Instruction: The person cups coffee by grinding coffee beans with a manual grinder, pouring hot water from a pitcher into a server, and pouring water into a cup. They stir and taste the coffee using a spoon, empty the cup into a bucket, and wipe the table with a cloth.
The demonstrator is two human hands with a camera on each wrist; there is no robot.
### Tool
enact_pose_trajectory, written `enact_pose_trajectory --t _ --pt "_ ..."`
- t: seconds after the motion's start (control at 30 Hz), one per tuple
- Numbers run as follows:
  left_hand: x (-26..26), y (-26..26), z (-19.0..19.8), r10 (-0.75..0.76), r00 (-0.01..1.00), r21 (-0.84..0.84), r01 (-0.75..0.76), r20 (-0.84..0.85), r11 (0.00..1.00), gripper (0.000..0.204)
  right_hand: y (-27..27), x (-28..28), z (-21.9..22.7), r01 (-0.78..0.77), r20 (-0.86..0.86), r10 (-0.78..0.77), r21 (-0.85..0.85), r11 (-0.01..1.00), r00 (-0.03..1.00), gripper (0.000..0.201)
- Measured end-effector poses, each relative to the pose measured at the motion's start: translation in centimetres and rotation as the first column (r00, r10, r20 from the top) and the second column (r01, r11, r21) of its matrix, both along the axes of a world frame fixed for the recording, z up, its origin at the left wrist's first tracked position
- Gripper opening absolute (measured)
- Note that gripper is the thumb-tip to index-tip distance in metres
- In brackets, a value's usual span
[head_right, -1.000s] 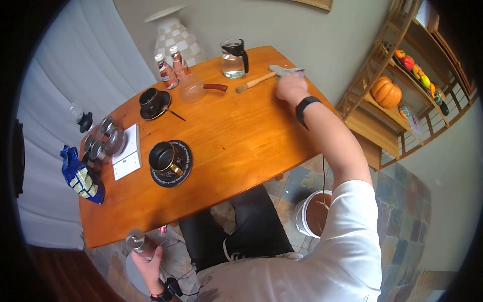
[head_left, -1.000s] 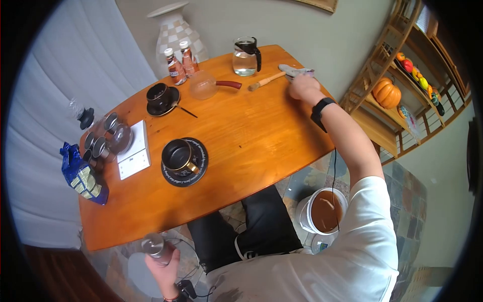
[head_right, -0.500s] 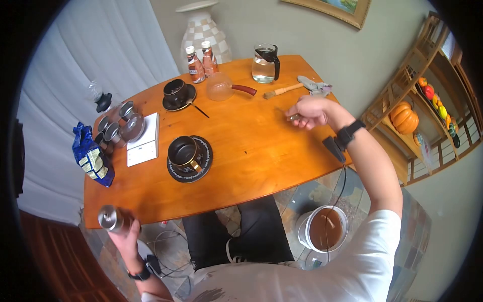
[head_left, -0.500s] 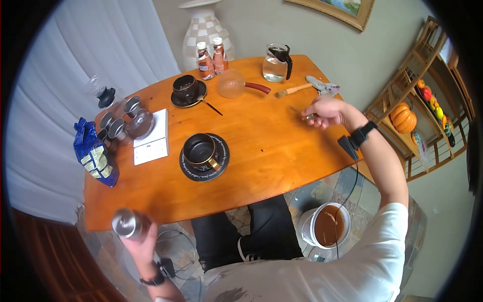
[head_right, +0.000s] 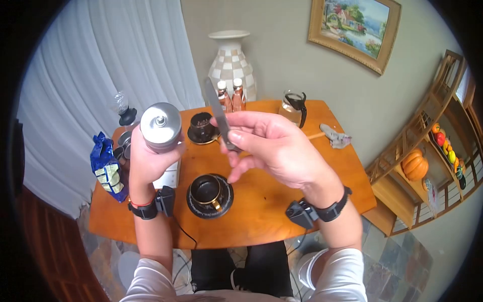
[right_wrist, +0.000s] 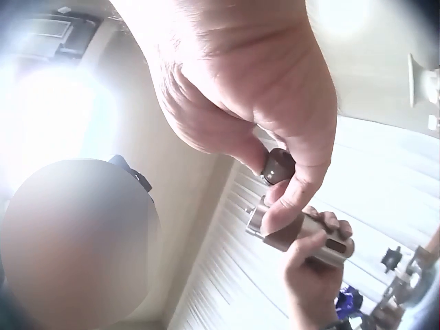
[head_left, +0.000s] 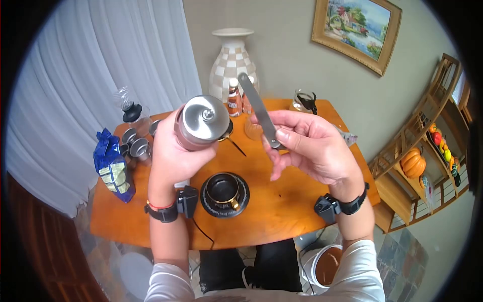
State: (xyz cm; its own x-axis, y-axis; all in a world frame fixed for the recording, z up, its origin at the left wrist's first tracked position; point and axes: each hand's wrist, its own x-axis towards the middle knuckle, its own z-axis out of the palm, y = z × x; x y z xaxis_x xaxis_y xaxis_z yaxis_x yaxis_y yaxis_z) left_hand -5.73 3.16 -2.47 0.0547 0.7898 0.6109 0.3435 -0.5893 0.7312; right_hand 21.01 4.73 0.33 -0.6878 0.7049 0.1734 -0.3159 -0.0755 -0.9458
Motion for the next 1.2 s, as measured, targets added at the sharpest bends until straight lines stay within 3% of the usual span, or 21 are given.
enact_pose_trajectory --t 0.1,0.17,0.23,0.3,0.37,0.4,0.6,0.73,0.8,0.93,1.0,1.2 --pt "0.3 0.7 0.4 -0.022 0.999 -0.003 0.022 0.038 1.0 0.043 0.6 -1.8 0.5 0.111 -0.003 -0.112 0.174 0.978 0.994 0.039" --pt "0.0 1.2 0.4 0.013 0.997 0.019 -0.012 -0.077 1.0 0.04 0.8 -2.7 0.0 0.143 0.01 -0.149 0.224 0.964 0.989 0.037" --pt "-0.3 2.0 0.3 0.041 0.996 0.077 -0.035 -0.078 0.996 0.038 0.8 -3.6 -0.6 0.267 0.045 -0.312 0.411 0.872 0.949 0.033" --pt "-1.2 2.5 0.0 0.094 0.986 0.067 -0.086 -0.137 0.994 0.038 1.5 -3.6 -1.6 0.284 0.027 -0.337 0.477 0.832 0.941 0.029" --pt "-1.2 2.4 0.2 0.121 0.987 0.112 -0.109 -0.108 0.988 0.036 1.7 -3.4 -2.1 0.316 0.042 -0.434 0.623 0.715 0.9 0.029" --pt "-1.3 2.1 0.5 0.141 0.985 0.103 -0.131 -0.099 0.986 0.036 1.5 -3.6 -2.3 0.379 -0.008 -0.474 0.612 0.694 0.88 0.029" --pt "-1.4 1.0 1.0 0.205 0.974 0.121 -0.192 -0.098 0.974 0.037 1.1 -3.5 -2.5 0.376 -0.001 -0.558 0.74 0.558 0.83 0.03" --pt "-1.4 0.4 1.1 0.246 0.961 0.167 -0.224 -0.123 0.96 0.039 0.9 -2.9 -2.4 0.327 0.049 -0.562 0.771 0.547 0.826 0.032" --pt "-1.2 0.1 1.4 0.258 0.958 0.164 -0.237 -0.125 0.958 0.039 0.6 -3.1 -2.6 0.41 -0.007 -0.559 0.687 0.599 0.829 0.033" --pt "-1.3 0.3 1.3 0.23 0.967 0.125 -0.217 -0.106 0.968 0.037 0.7 -3.6 -2.6 0.484 -0.096 -0.564 0.643 0.594 0.82 0.032" --pt "-1.2 0.5 1.2 0.213 0.973 0.117 -0.202 -0.092 0.972 0.036 0.8 -3.5 -2.8 0.393 -0.062 -0.481 0.672 0.628 0.874 0.033" --pt "-1.4 0.5 1.1 0.207 0.974 0.133 -0.194 -0.087 0.972 0.036 0.9 -3.2 -2.7 0.361 -0.017 -0.545 0.766 0.531 0.838 0.034"
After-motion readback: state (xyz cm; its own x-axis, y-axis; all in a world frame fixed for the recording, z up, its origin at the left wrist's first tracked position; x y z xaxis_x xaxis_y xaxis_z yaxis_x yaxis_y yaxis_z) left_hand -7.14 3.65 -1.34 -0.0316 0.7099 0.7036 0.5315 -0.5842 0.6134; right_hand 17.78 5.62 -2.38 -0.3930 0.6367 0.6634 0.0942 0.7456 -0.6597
